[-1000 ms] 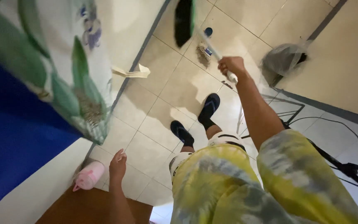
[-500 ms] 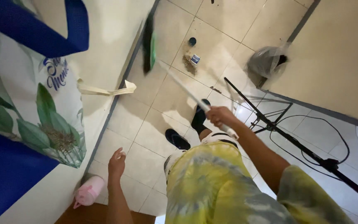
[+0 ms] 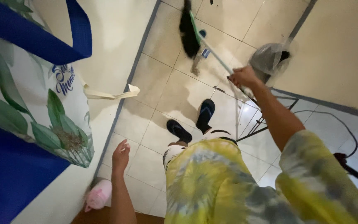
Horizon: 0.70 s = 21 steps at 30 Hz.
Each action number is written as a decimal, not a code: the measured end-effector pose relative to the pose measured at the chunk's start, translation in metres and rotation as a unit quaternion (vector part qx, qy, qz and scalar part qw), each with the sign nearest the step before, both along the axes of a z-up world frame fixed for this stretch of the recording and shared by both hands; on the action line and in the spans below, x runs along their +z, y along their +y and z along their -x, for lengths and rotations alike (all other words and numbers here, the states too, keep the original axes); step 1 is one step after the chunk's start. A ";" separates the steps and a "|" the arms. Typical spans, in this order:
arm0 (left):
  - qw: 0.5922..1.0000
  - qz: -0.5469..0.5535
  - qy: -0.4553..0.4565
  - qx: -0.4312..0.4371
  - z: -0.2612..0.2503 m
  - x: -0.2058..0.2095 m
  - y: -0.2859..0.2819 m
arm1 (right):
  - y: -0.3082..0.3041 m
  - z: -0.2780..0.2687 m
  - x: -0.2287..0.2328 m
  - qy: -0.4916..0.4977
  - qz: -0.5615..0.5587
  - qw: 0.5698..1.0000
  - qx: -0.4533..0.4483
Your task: Sweeping dust and debris off a tiled floor using a broom.
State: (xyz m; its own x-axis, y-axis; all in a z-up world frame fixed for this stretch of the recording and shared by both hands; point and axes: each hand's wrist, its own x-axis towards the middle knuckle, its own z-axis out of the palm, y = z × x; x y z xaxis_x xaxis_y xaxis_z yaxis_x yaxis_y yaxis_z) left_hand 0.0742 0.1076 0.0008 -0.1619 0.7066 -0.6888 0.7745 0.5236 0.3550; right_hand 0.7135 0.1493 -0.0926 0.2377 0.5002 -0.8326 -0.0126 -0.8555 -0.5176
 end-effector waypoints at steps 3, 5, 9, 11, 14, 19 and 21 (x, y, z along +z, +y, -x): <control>1.000 0.016 -0.006 -0.012 0.007 -0.012 0.011 | 0.002 -0.008 0.019 0.009 -0.045 0.999 -0.017; 0.999 0.034 0.006 -0.035 0.008 -0.022 0.026 | -0.014 -0.001 0.047 0.009 -0.077 0.997 0.013; 0.995 0.020 -0.018 -0.095 0.027 -0.077 0.071 | -0.065 0.057 0.150 0.006 -0.010 0.999 -0.044; 0.988 0.002 -0.063 -0.139 0.039 -0.120 0.099 | -0.097 0.093 0.184 -0.025 0.050 0.998 -0.023; 0.977 0.003 -0.076 -0.198 0.051 -0.118 0.152 | -0.140 0.162 0.252 -0.017 0.080 0.990 -0.114; 0.955 0.021 -0.101 -0.277 0.061 -0.142 0.212 | -0.232 0.258 0.255 0.013 0.137 0.960 -0.244; 0.952 0.035 -0.103 -0.287 0.077 -0.139 0.209 | -0.271 0.299 0.248 0.043 0.145 0.944 -0.293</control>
